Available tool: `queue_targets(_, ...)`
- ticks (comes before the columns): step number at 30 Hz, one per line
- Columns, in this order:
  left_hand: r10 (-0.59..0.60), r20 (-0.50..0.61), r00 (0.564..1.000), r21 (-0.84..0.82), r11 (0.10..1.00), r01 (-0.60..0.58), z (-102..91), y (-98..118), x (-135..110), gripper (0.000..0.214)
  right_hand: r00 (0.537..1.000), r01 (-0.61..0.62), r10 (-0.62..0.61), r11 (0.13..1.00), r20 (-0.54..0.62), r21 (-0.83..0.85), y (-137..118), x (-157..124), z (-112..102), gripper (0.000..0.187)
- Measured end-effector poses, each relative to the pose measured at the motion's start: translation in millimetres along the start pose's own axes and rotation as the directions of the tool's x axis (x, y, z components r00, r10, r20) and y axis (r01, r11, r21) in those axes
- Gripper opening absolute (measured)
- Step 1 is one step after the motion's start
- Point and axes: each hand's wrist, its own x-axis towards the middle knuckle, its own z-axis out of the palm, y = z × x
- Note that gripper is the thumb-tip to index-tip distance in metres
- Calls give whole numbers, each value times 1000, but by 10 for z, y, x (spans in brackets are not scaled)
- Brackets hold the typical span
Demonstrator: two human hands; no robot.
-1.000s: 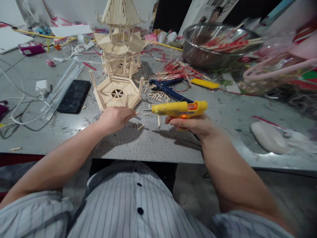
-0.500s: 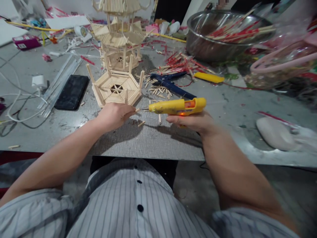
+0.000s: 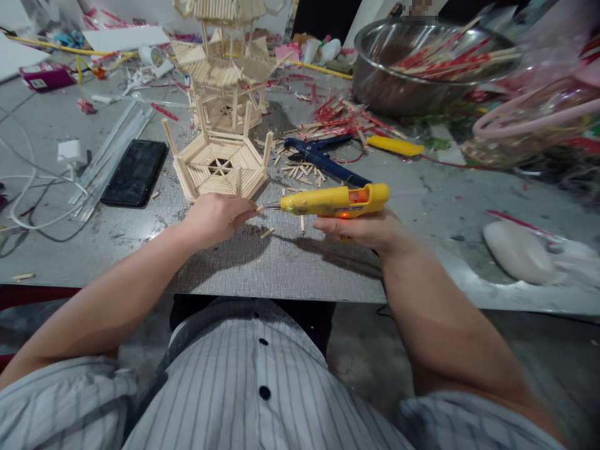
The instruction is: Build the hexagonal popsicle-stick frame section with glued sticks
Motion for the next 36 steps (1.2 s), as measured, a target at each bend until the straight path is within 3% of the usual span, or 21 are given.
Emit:
queue_targets(10,10,-70,998,-48,999,-14,19,-23,-6,26,1000,13,-13,1000,-14,-22,96,4,-23,41)
queue_targets(24,1,-109,994,-55,998,-7,12,-26,-11,30,998,48,-44,996,51,-80,8,10,-50,36)
queue_targets(36,-31,-58,998,-64,998,27,-14,-6,-1,30,1000,7,-7,999,1,-46,38,-6,-40,35)
